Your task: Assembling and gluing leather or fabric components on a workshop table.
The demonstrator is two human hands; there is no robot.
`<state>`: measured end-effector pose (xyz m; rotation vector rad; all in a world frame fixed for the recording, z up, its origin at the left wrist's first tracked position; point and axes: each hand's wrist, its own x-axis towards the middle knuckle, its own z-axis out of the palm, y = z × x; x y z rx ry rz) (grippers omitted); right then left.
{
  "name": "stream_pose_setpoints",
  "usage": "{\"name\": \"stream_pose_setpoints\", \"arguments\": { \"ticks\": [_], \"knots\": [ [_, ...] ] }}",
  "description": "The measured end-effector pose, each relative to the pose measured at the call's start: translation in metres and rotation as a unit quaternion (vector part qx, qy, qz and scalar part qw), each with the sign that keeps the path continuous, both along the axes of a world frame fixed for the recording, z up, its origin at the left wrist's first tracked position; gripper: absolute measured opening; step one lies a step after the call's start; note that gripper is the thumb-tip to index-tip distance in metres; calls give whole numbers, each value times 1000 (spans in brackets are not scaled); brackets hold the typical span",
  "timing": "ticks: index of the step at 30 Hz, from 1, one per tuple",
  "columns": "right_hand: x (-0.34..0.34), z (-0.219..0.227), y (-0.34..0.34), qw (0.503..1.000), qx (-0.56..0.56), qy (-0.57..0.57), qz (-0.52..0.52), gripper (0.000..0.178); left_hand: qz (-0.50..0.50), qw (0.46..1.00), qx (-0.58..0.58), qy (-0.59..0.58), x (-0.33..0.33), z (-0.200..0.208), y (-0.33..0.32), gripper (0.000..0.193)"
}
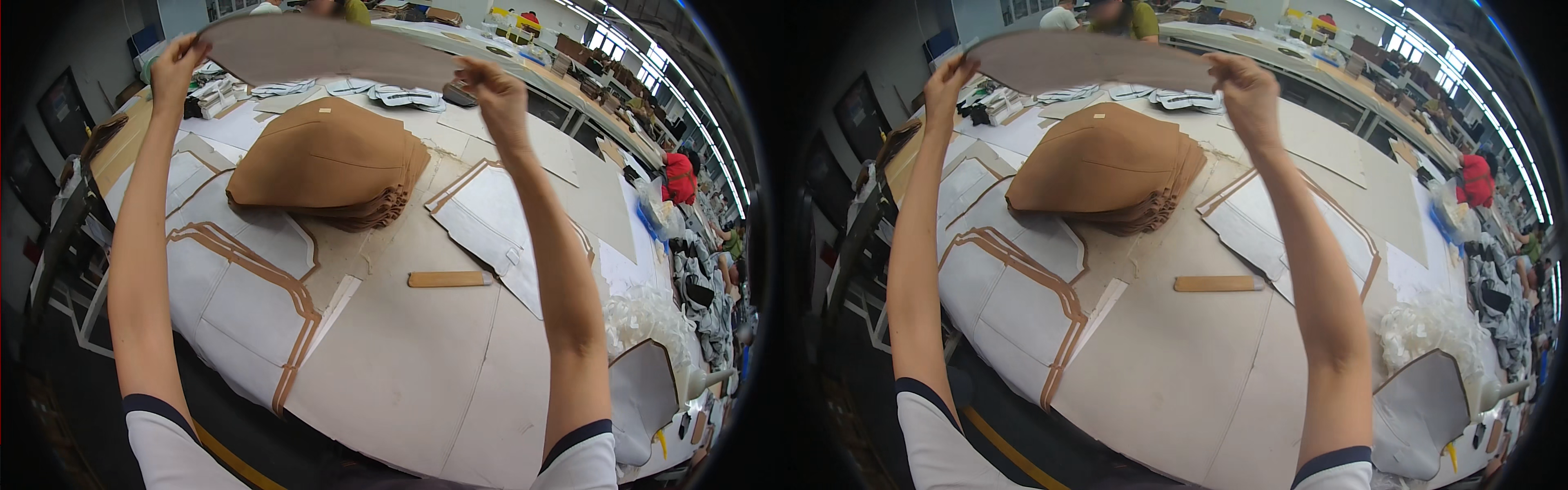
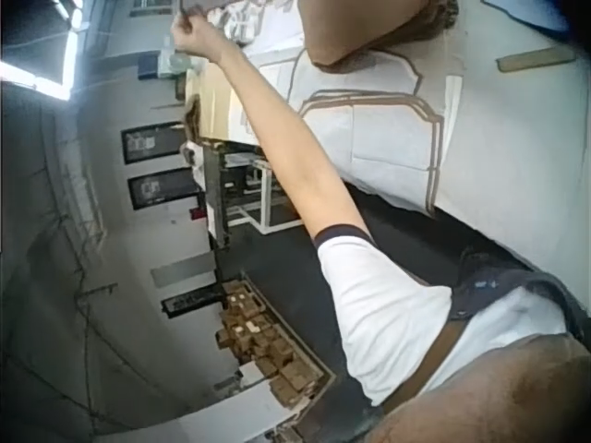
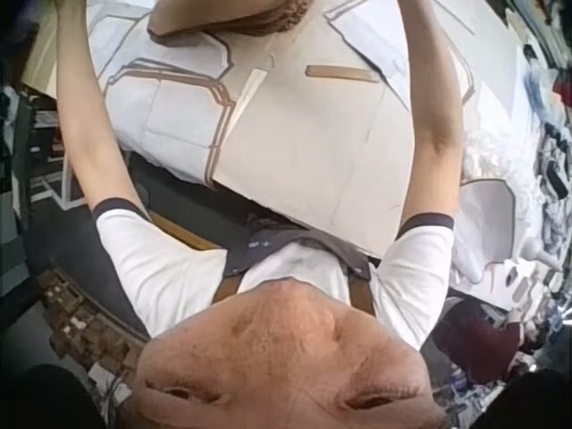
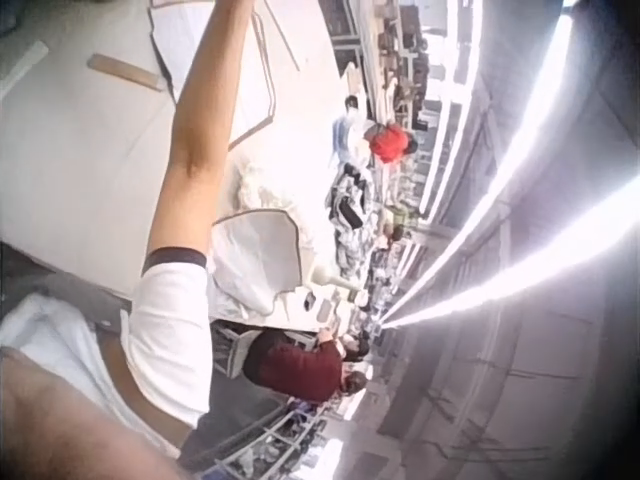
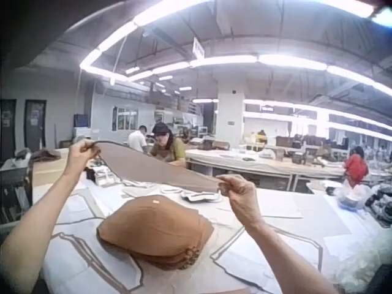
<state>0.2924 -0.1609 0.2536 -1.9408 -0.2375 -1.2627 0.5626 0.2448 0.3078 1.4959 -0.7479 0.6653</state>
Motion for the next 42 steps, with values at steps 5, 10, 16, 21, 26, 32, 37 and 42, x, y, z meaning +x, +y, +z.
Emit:
{"name": "stream_pose_setpoints", "arguments": {
  "ticks": [5,10,16,21,26,32,37,42],
  "knots": [
    [59,-106,42,999,-9,44,23,22,-30,988,-14,149,35,-151,56,27],
    [54,-191,59,979,-108,171,6,43,-25,963,-18,269,39,-281,60,32],
    [-29,-214,42,959,-171,200,-103,41,35,940,-71,331,24,-324,78,47],
    [-130,-232,-8,898,-239,274,-248,30,96,933,-50,344,-19,-313,88,43],
    [-151,-252,-22,846,-319,301,-302,29,-22,939,-3,344,-123,-295,38,36],
    [-139,-266,-43,849,-324,287,-303,19,-239,876,93,408,-299,-273,-57,26],
    [-188,-174,-89,894,-48,163,-414,22,-317,808,141,477,-371,-270,-89,24],
    [-297,-23,-15,936,-238,95,-243,7,-378,734,149,544,-388,-266,-86,27]
  ]
}}
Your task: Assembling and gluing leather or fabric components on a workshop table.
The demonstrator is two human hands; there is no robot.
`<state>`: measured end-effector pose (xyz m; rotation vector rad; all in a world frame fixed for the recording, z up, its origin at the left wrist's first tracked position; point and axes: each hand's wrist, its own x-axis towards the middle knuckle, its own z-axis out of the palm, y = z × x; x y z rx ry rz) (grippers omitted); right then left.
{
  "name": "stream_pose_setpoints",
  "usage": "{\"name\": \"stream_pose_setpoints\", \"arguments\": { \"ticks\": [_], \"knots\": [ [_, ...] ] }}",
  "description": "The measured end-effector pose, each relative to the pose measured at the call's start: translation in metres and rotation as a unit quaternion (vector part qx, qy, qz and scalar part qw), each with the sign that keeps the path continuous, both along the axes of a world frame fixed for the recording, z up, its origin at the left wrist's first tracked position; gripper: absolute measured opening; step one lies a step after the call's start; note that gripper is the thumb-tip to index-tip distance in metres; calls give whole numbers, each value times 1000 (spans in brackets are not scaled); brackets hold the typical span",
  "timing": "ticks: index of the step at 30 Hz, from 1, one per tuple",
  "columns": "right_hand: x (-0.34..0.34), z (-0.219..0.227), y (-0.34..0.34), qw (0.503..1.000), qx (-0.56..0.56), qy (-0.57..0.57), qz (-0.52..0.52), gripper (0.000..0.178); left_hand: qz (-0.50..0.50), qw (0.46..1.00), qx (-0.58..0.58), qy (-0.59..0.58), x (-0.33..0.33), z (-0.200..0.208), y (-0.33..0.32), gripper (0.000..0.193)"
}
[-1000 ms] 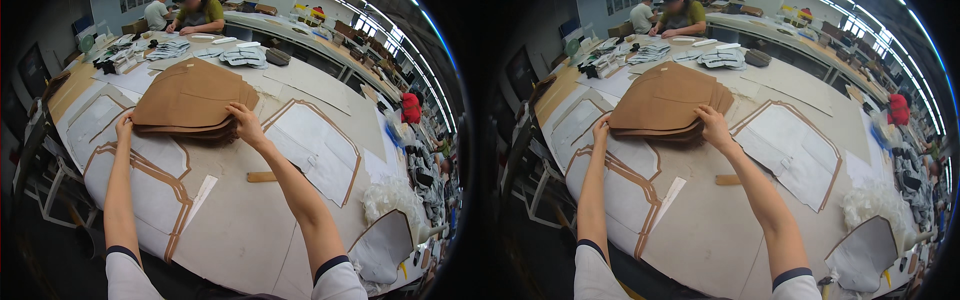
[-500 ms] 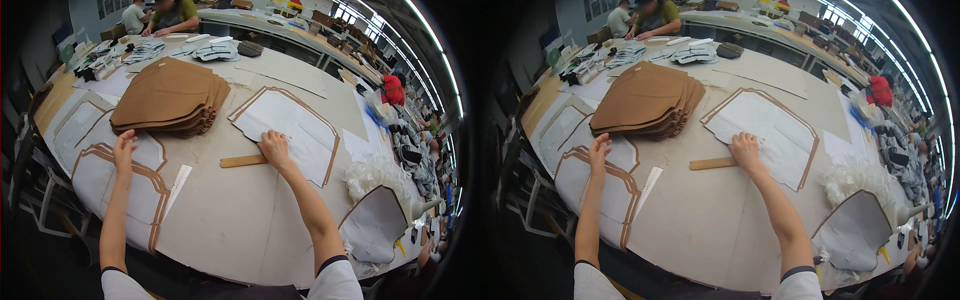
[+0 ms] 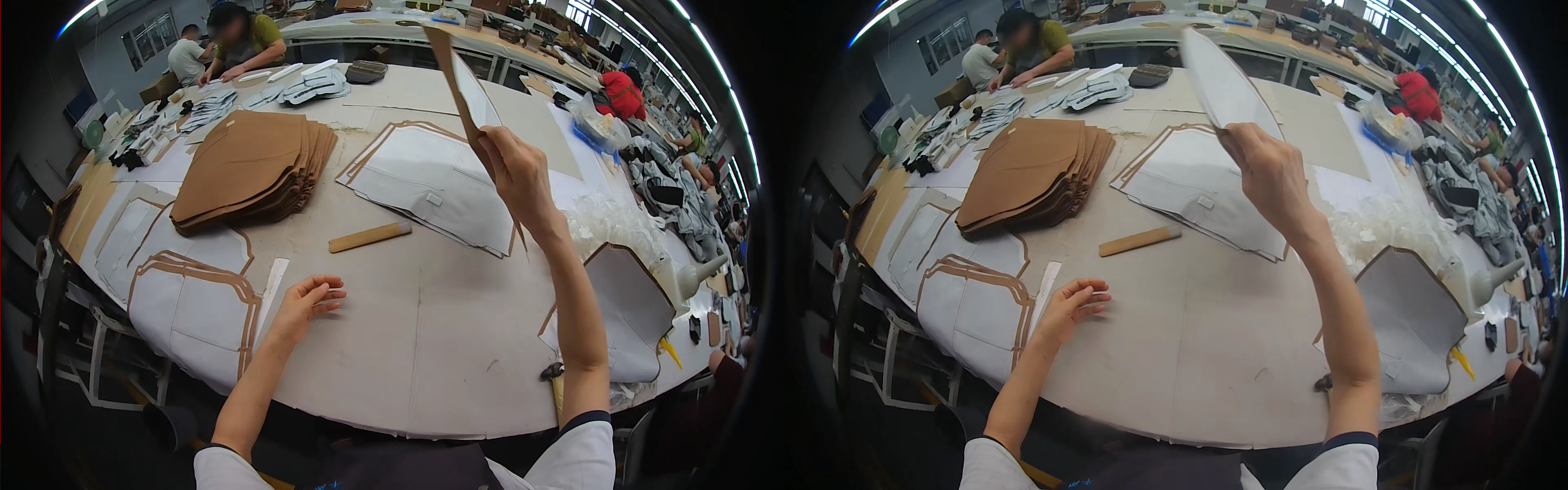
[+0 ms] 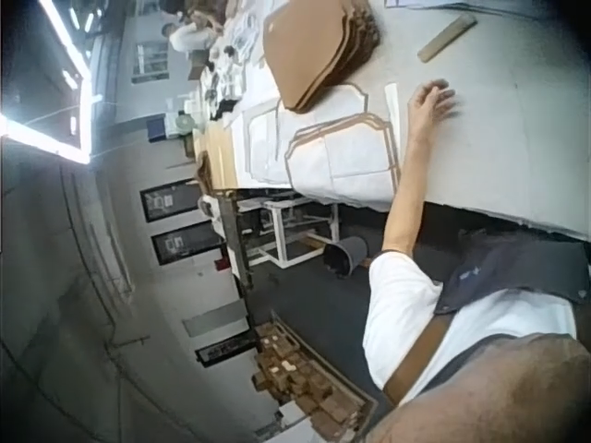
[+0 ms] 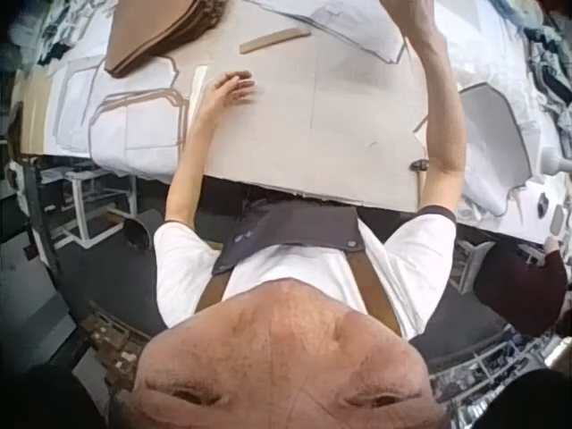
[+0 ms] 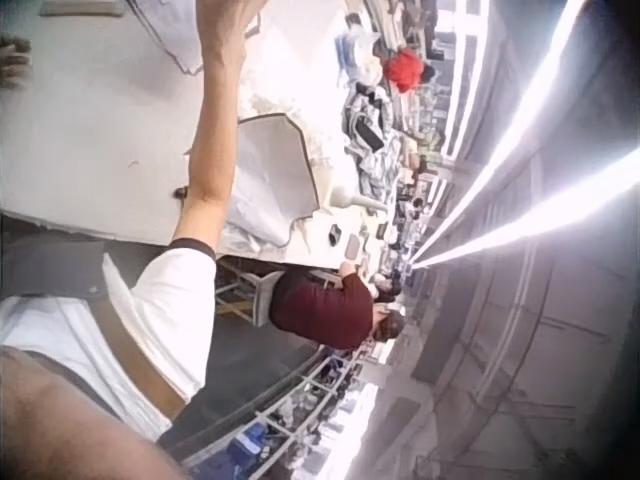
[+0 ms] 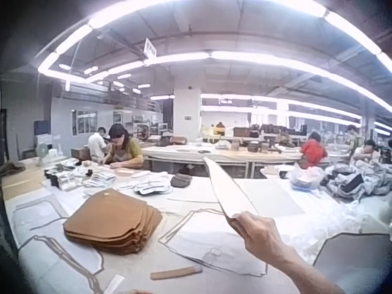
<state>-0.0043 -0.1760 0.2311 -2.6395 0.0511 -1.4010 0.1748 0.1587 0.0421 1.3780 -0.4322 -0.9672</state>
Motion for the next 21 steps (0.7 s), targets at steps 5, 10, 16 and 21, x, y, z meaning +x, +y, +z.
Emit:
{"name": "stream_pose_setpoints", "arguments": {
  "ticks": [5,10,16,21],
  "knots": [
    [-67,0,104,981,-105,74,142,29,-94,986,-41,131,0,7,-16,54],
    [-112,-86,214,951,-55,186,242,31,-136,975,-136,112,45,-53,18,65],
    [-105,-166,229,913,108,270,287,14,-63,986,1,157,42,-18,0,52],
    [-53,-212,68,980,23,194,-47,23,-106,990,94,2,70,-9,-29,45]
  ]
}}
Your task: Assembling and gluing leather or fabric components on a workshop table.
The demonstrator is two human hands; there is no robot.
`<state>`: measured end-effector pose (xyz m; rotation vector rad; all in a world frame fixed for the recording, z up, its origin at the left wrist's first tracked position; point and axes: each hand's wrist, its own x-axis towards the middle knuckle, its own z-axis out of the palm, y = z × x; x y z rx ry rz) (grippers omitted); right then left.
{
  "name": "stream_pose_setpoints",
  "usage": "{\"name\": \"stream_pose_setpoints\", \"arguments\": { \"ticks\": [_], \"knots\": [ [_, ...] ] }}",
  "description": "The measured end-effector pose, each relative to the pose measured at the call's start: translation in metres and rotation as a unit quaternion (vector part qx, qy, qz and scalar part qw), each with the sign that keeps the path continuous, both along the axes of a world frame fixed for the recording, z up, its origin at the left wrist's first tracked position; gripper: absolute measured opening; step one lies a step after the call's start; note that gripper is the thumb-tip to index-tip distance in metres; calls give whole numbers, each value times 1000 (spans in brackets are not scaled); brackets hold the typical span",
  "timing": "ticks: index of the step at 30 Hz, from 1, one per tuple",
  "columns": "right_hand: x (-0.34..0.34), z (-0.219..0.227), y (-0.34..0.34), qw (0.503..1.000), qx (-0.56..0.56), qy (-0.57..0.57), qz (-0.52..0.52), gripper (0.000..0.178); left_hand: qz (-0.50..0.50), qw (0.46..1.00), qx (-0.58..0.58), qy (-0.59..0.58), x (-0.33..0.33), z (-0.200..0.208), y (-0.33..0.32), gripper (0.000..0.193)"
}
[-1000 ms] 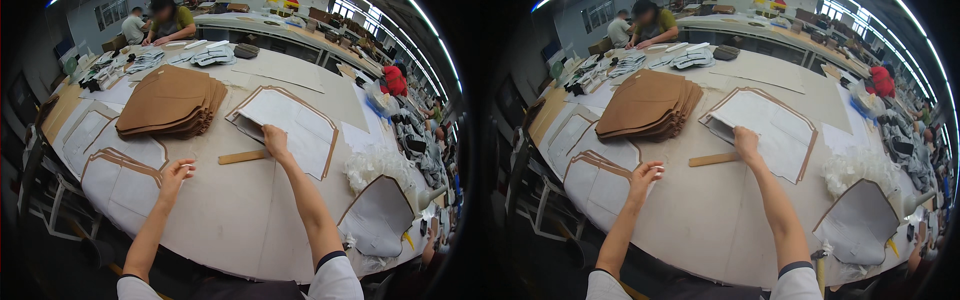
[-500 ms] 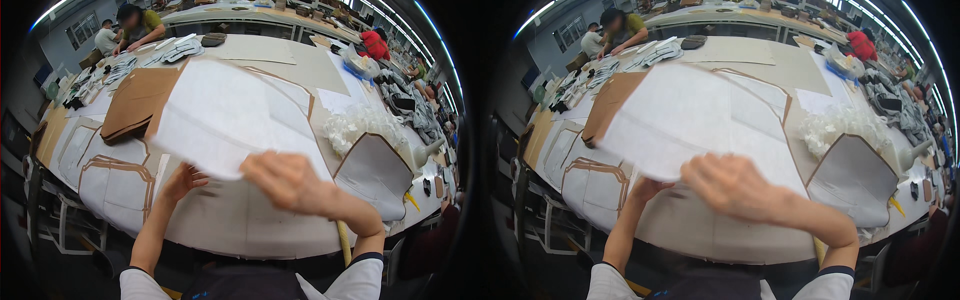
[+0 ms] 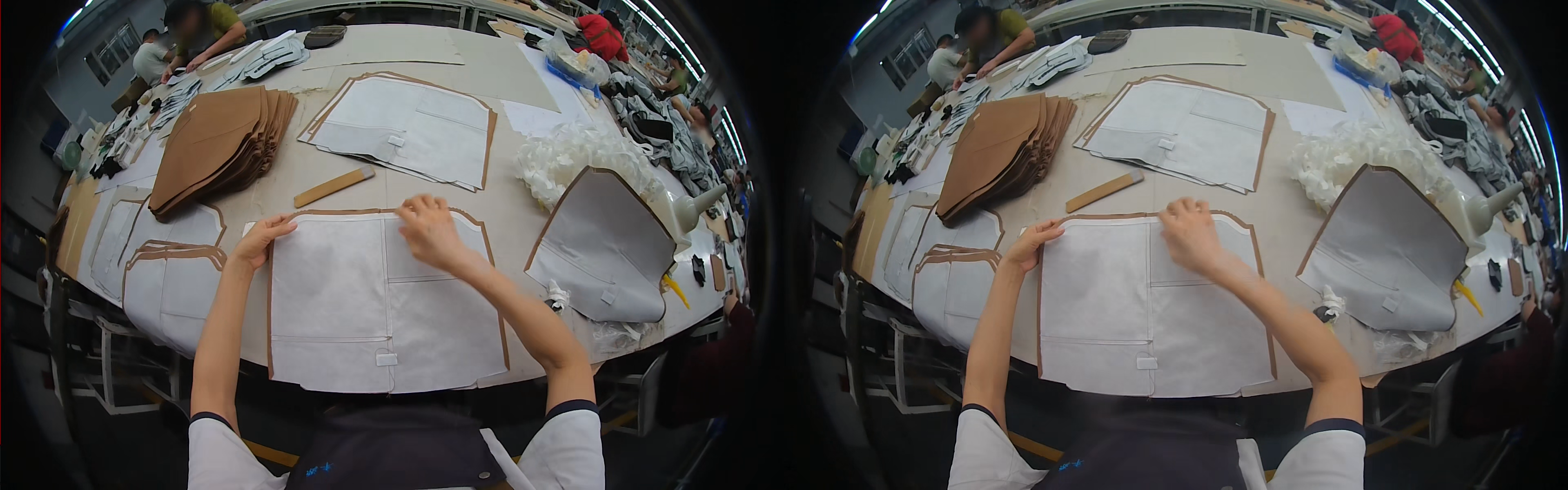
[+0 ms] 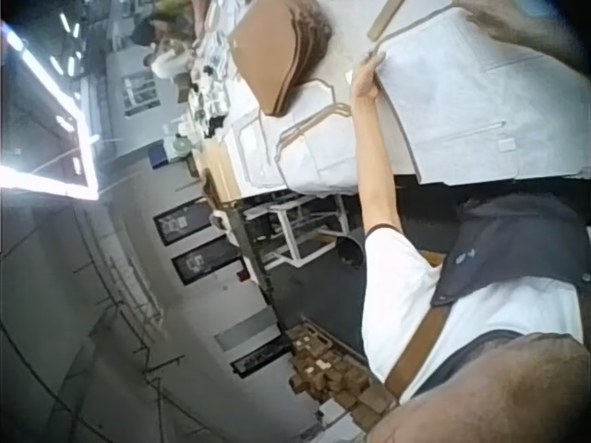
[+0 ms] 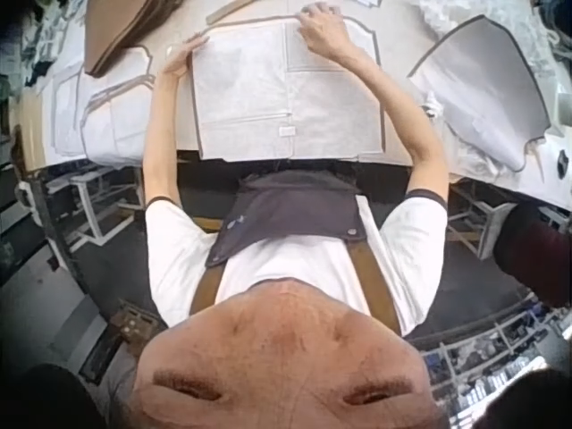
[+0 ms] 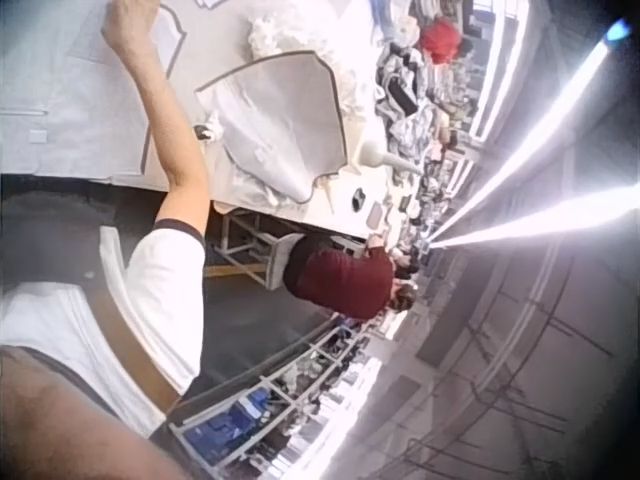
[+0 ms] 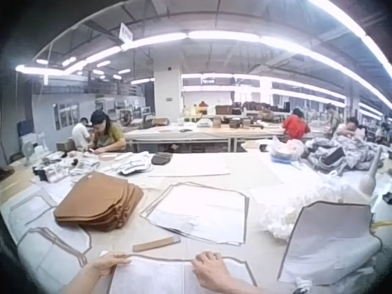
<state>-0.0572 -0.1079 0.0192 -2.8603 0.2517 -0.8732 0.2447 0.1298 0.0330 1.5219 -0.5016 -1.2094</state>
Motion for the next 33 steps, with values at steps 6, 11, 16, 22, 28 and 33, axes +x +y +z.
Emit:
{"name": "stream_pose_setpoints", "arguments": {
  "ticks": [6,11,16,22,28,33],
  "knots": [
    [20,-10,-58,984,161,66,25,24,-79,995,42,-38,5,-2,-54,43],
    [14,-2,-51,956,232,167,63,24,-226,959,63,-157,36,1,-46,40],
    [-3,2,-44,941,297,156,42,25,-358,875,83,-316,-19,54,-97,45],
    [23,2,-42,927,336,158,47,18,-331,871,-52,-360,-73,13,-146,30],
    [-1,10,-24,901,377,210,48,12,-368,860,-67,-348,-90,9,-130,20],
    [-2,4,-14,922,354,153,36,13,-315,827,-148,-441,-95,-2,-123,17]
  ]
}}
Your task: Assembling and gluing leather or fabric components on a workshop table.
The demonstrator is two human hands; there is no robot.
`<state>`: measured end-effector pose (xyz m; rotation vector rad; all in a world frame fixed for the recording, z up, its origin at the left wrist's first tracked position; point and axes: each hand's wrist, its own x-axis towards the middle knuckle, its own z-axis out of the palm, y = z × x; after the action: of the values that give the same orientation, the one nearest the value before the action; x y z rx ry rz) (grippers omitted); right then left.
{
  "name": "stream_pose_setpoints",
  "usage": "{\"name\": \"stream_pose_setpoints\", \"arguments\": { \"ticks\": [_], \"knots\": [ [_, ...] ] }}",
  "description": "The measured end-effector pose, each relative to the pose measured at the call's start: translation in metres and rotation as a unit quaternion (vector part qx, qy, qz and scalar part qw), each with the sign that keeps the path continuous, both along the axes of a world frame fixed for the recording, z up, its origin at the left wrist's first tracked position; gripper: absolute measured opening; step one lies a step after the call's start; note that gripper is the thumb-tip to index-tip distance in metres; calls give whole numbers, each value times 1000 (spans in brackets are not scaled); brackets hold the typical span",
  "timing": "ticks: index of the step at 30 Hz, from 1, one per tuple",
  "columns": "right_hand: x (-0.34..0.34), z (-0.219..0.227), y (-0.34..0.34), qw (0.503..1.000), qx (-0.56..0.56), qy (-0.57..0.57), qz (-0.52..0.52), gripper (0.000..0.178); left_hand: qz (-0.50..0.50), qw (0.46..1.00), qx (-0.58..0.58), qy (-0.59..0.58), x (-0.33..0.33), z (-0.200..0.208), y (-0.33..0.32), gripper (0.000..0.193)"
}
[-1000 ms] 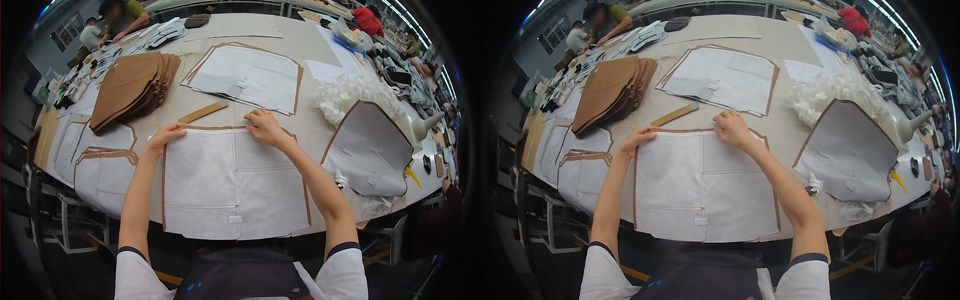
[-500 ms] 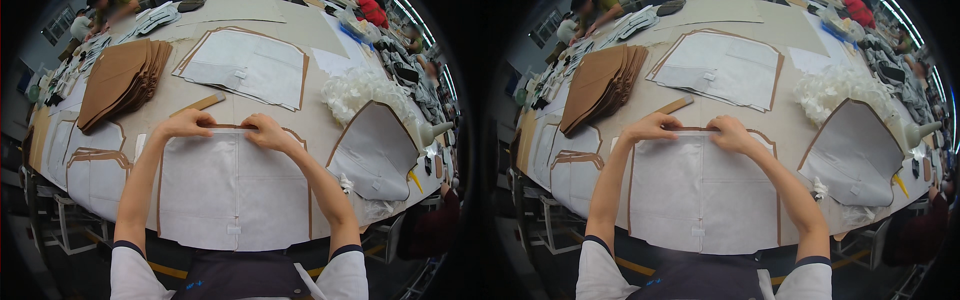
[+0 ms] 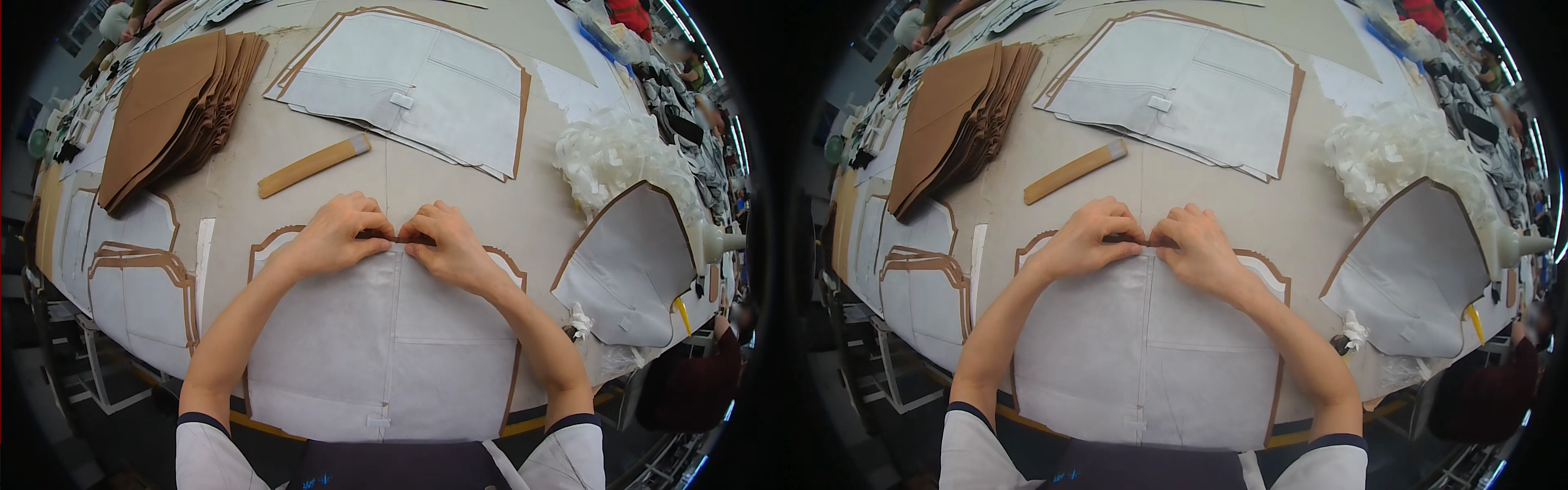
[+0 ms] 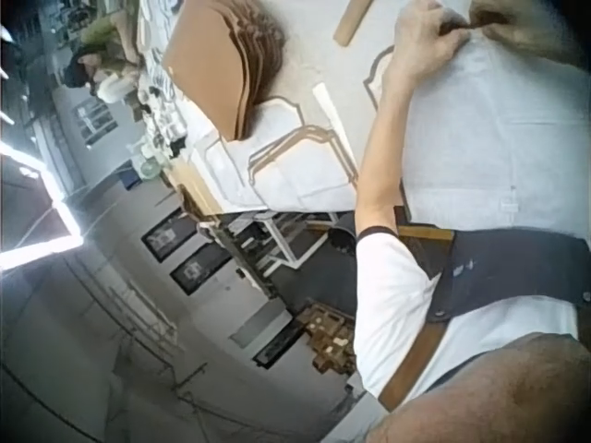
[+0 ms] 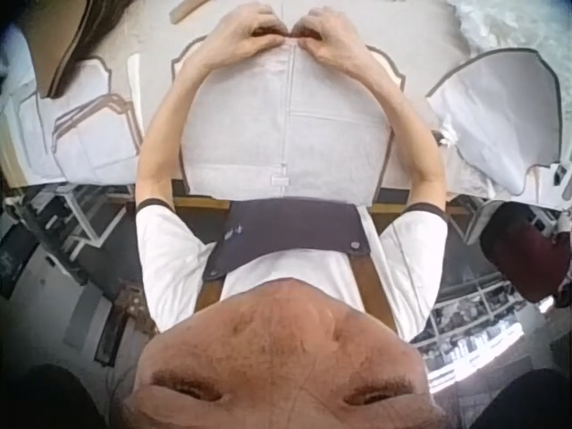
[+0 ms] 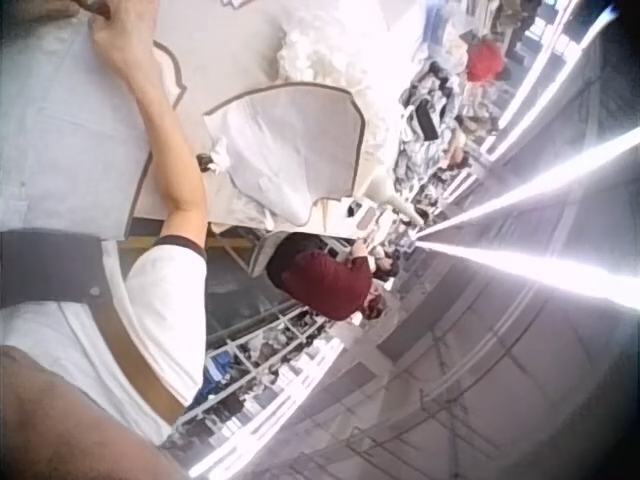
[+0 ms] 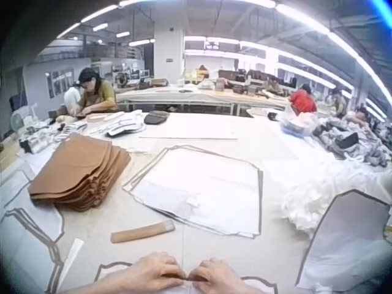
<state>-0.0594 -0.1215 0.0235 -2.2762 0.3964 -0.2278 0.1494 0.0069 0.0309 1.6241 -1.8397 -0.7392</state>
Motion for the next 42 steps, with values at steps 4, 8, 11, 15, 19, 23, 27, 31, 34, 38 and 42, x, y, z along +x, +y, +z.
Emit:
{"name": "stream_pose_setpoints", "arguments": {
  "ticks": [4,8,11,15,19,23,27,31,34,38,42],
  "knots": [
    [-3,-12,8,997,-45,-62,-29,13,30,996,-87,8,-5,-11,8,15],
    [-3,-16,14,991,-61,-96,-69,16,53,994,-98,-7,-8,-14,11,14],
    [-2,-17,17,989,-59,-110,-74,17,60,992,-108,-12,-8,-16,11,15],
    [-7,-16,13,993,-44,-89,-64,14,44,993,-112,-15,-7,-17,11,18],
    [-10,-22,2,988,-47,-150,-4,21,16,987,-154,-39,-4,-19,11,22],
    [-11,-26,-4,974,-103,-191,61,34,-10,970,-218,-104,-1,-26,13,21],
    [-11,-28,-4,960,-151,-224,78,37,-48,938,-289,-186,-1,-23,15,37],
    [-13,-27,-6,947,-203,-228,100,44,-55,931,-295,-208,-1,-21,17,40],
    [-12,-27,-4,953,-180,-224,90,43,-54,937,-285,-197,-2,-20,16,39],
    [-11,-24,-5,966,-136,-205,79,40,-34,942,-284,-175,-4,-26,17,37],
    [-9,-20,-4,969,-127,-199,69,38,1,971,-219,-101,-5,-19,16,37]
  ]
}}
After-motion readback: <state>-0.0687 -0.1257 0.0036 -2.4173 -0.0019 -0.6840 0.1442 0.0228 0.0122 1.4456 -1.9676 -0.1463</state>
